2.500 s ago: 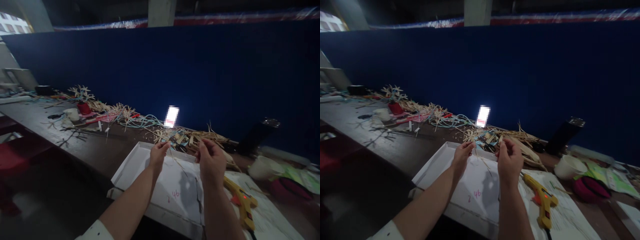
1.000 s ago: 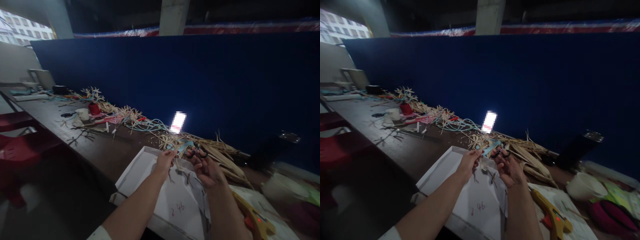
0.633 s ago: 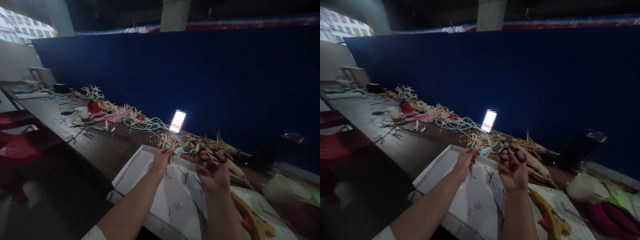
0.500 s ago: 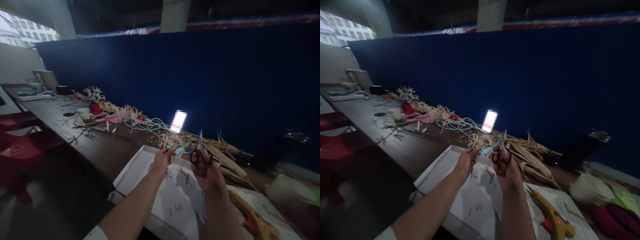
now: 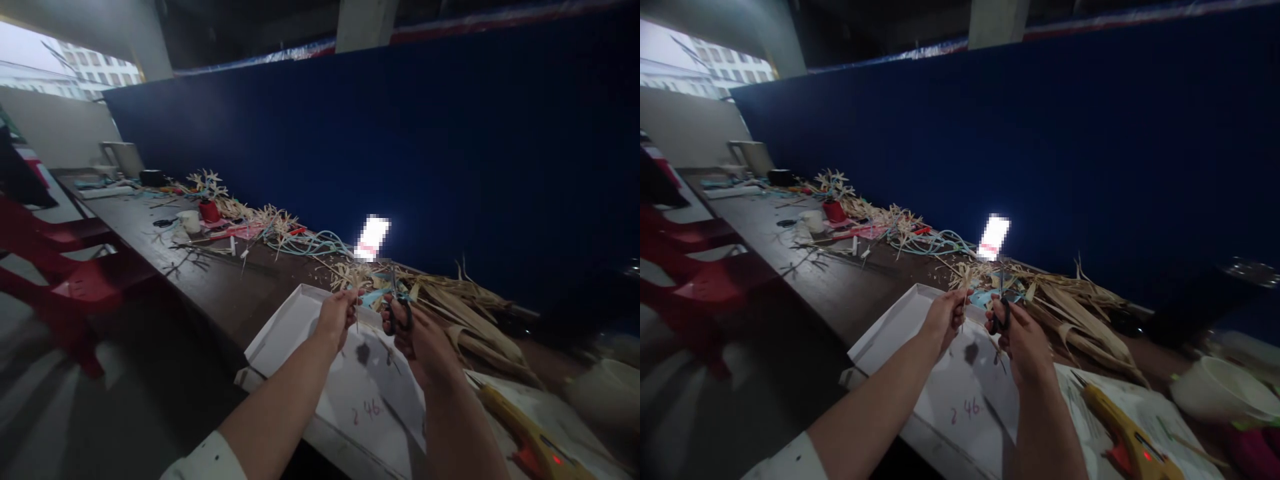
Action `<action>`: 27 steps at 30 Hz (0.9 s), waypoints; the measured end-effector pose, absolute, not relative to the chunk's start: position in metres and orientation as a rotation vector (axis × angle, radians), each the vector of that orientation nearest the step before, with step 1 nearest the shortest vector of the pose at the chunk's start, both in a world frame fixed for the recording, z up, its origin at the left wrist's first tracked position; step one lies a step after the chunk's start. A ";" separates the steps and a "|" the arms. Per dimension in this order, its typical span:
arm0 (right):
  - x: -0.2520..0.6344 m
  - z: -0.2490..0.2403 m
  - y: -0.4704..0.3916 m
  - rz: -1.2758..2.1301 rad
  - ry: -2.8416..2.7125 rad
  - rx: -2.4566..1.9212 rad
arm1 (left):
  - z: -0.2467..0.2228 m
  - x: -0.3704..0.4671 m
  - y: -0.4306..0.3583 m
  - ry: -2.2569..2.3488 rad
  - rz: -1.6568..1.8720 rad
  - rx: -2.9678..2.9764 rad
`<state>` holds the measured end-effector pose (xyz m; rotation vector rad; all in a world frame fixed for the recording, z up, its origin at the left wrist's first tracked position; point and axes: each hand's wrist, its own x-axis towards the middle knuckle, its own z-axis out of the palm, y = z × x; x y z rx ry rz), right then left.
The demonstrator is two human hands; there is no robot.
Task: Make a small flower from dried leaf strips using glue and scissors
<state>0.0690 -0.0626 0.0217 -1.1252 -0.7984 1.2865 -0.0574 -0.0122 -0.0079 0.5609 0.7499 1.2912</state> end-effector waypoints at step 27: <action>0.074 0.010 -0.052 1.087 -0.814 -1.319 | -0.001 -0.055 -0.009 0.749 1.521 0.792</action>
